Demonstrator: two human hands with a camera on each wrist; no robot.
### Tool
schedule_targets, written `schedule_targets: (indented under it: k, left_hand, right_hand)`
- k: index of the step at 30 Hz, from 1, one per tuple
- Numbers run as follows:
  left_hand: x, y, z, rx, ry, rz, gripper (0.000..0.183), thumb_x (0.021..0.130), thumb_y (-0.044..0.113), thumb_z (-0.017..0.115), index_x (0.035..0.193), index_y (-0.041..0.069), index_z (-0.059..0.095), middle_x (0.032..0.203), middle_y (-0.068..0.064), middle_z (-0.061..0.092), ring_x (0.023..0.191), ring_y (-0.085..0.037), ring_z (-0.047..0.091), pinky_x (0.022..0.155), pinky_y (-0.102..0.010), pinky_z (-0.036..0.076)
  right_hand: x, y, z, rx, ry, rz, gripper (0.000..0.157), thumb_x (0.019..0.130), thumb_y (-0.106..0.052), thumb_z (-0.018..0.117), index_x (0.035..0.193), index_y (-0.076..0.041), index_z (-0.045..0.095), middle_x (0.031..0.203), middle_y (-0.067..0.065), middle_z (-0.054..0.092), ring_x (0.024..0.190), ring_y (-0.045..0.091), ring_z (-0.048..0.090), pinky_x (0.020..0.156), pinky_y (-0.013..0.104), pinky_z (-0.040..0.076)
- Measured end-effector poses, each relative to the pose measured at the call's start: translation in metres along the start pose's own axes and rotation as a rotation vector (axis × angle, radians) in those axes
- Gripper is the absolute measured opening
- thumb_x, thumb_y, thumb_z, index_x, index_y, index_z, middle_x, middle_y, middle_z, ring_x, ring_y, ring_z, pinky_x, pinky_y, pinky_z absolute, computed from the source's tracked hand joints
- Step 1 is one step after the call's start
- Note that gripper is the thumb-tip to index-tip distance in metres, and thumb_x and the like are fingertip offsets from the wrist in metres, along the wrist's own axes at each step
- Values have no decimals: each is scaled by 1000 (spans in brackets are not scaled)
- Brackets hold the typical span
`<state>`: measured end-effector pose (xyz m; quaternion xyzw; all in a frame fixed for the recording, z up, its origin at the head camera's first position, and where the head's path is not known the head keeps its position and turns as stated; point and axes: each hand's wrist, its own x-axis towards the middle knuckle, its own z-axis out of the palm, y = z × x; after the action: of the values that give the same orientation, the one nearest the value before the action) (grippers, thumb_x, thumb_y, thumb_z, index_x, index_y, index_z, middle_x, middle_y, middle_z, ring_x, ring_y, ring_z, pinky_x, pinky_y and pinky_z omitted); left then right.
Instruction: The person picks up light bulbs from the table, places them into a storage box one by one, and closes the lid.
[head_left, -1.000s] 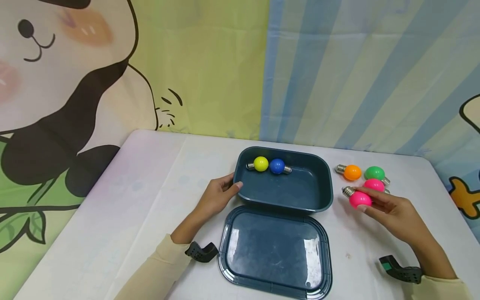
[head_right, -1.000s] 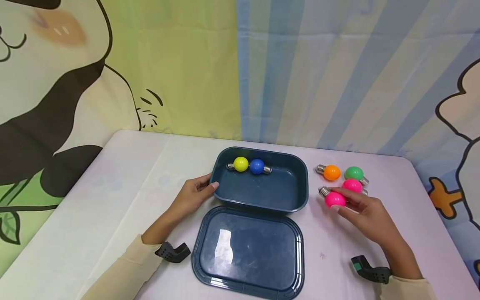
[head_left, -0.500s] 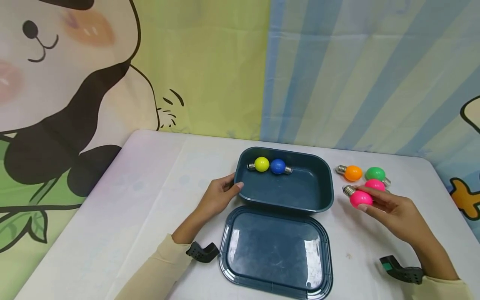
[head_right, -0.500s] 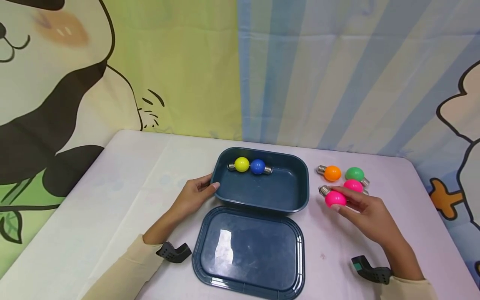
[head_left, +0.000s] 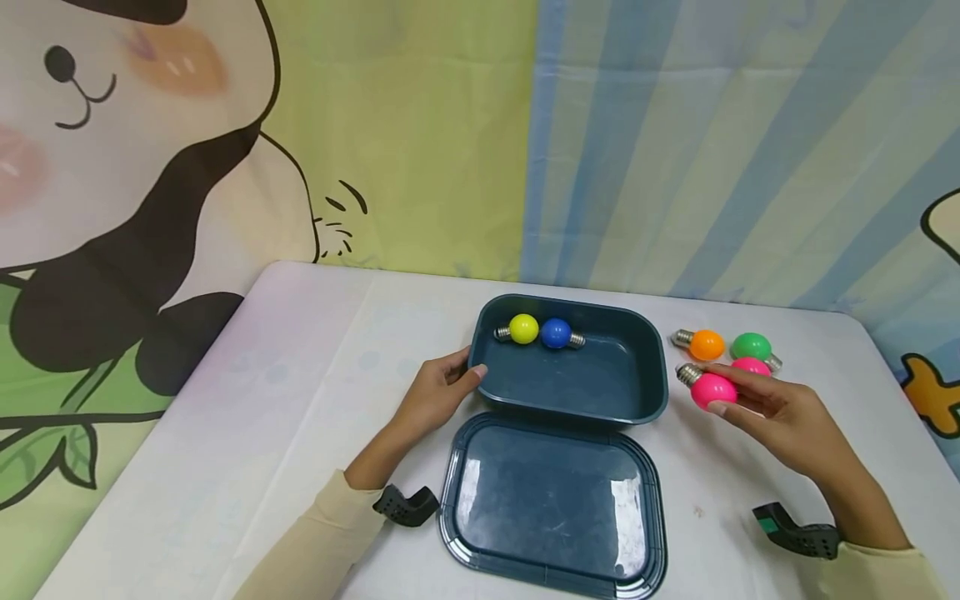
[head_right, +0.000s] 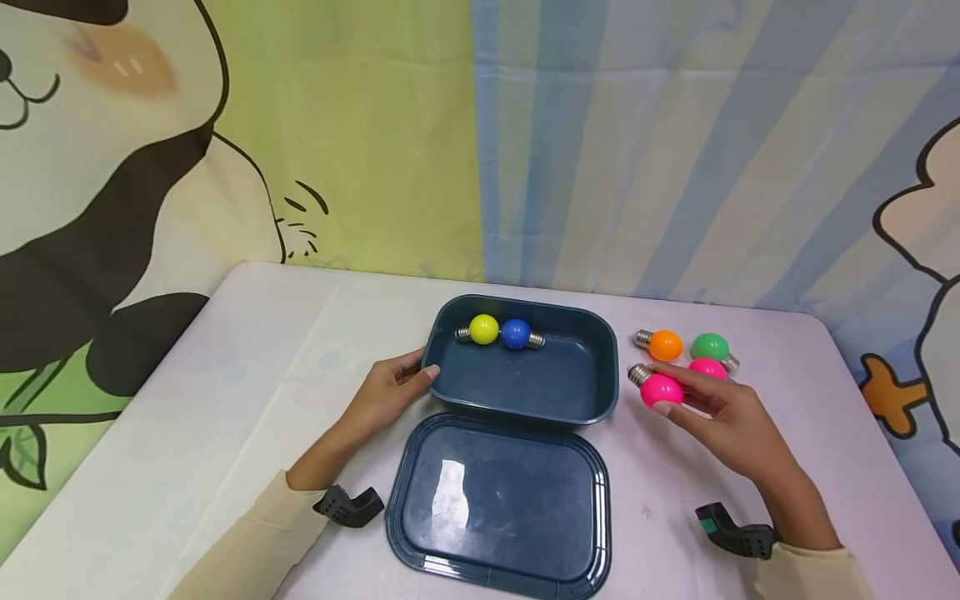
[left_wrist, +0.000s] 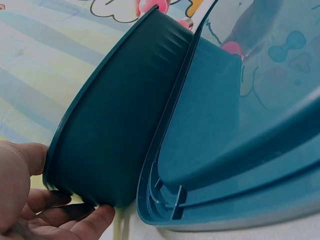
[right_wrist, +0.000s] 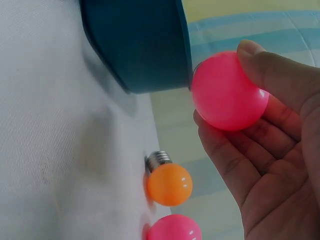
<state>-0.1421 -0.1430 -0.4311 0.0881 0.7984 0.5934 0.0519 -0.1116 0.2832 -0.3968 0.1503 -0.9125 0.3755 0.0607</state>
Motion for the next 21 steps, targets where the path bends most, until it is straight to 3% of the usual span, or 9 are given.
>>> schedule_targets:
  k: [21]
  left_hand:
    - [0, 0, 0, -18, -9, 5, 59, 98, 31, 60, 143, -3, 43, 139, -17, 52, 123, -25, 54, 94, -36, 49]
  right_hand:
    - [8, -10, 4, -31, 6, 11, 49, 84, -9, 78, 128, 5, 61, 116, 27, 61, 95, -17, 45, 70, 6, 47]
